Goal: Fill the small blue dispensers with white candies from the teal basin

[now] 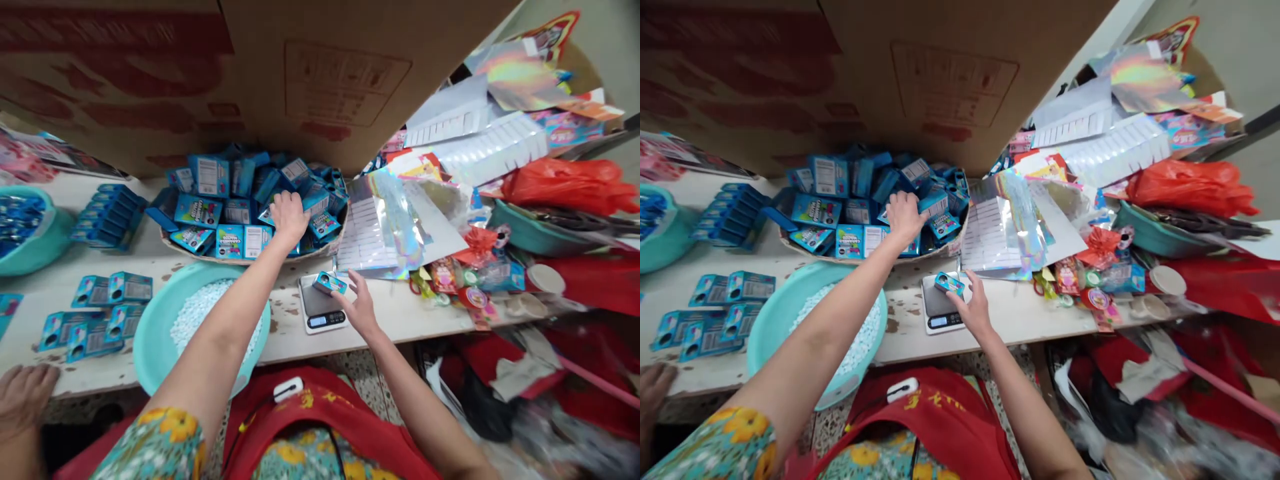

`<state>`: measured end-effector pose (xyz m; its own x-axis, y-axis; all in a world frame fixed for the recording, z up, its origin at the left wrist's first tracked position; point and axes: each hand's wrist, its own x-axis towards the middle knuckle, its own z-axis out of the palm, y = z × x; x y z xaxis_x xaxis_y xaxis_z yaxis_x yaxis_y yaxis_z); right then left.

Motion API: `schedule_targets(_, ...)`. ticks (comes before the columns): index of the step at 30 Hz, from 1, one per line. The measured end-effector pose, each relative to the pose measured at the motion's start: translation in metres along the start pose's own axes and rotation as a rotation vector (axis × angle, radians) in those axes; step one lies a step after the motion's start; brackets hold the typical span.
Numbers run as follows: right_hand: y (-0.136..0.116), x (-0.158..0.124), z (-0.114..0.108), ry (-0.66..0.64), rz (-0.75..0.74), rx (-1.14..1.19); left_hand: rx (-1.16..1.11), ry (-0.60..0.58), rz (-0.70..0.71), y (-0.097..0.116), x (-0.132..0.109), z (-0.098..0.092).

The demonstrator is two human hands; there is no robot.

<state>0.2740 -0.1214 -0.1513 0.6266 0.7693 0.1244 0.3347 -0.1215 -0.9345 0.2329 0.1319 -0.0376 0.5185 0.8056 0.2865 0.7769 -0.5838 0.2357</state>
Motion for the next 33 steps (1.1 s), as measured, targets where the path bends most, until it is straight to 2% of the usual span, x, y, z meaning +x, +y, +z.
schedule_targets(2, -0.02, 0.005, -0.016, 0.076, -0.07, -0.037, -0.091, 0.039, 0.021, -0.003, -0.01, -0.002)
schedule_targets(3, -0.034, 0.009, -0.024, 0.118, -0.126, -0.063, -0.157, 0.071, 0.054, -0.005, -0.019, -0.011)
schedule_targets(5, -0.066, 0.016, -0.036, 0.19, -0.265, -0.118, -0.291, 0.139, 0.136, -0.01, -0.045, -0.04)
schedule_targets(7, -0.101, 0.023, -0.039, 0.203, -0.389, -0.169, -0.384, 0.135, 0.217, -0.013, -0.078, -0.081)
schedule_targets(9, -0.13, 0.027, -0.031, 0.071, -0.445, -0.166, -0.458, -0.006, 0.286, -0.016, -0.114, -0.118)
schedule_targets(11, -0.147, 0.024, -0.012, -0.232, -0.391, -0.052, -0.568, -0.168, 0.289, -0.027, -0.146, -0.14)
schedule_targets(12, -0.15, 0.019, -0.001, -0.4, -0.313, 0.034, -0.638, -0.227, 0.244, -0.037, -0.159, -0.143)
schedule_targets(14, -0.146, 0.002, 0.022, -0.633, -0.097, 0.186, -0.747, -0.23, 0.049, -0.07, -0.181, -0.129)
schedule_targets(15, -0.141, -0.01, 0.033, -0.68, 0.006, 0.239, -0.76, -0.173, -0.087, -0.091, -0.19, -0.114)
schedule_targets(16, -0.135, -0.024, 0.042, -0.697, 0.086, 0.277, -0.708, -0.084, -0.227, -0.113, -0.198, -0.096)
schedule_targets(17, -0.128, -0.038, 0.049, -0.717, 0.139, 0.307, -0.558, -0.029, -0.34, -0.134, -0.206, -0.075)
schedule_targets(18, -0.122, -0.051, 0.055, -0.763, 0.168, 0.338, -0.41, -0.038, -0.397, -0.151, -0.214, -0.054)
schedule_targets(20, -0.113, -0.072, 0.062, -0.896, 0.191, 0.394, -0.243, -0.156, -0.376, -0.171, -0.231, -0.018)
schedule_targets(22, -0.109, -0.083, 0.066, -0.956, 0.2, 0.421, -0.105, -0.273, -0.308, -0.171, -0.247, 0.003)
schedule_targets(24, -0.107, -0.083, 0.068, -0.899, 0.217, 0.418, -0.031, -0.395, -0.204, -0.159, -0.261, 0.005)
schedule_targets(26, -0.107, -0.079, 0.069, -0.821, 0.246, 0.412, -0.014, -0.523, -0.088, -0.15, -0.273, -0.006)
schedule_targets(28, -0.106, -0.074, 0.069, -0.781, 0.281, 0.421, -0.009, -0.61, -0.038, -0.15, -0.283, -0.02)
schedule_targets(31, -0.104, -0.07, 0.068, -0.712, 0.304, 0.441, -0.06, -0.618, -0.162, -0.165, -0.293, -0.034)
schedule_targets(33, -0.104, -0.067, 0.068, -0.632, 0.283, 0.417, -0.228, -0.513, -0.385, -0.176, -0.296, -0.038)
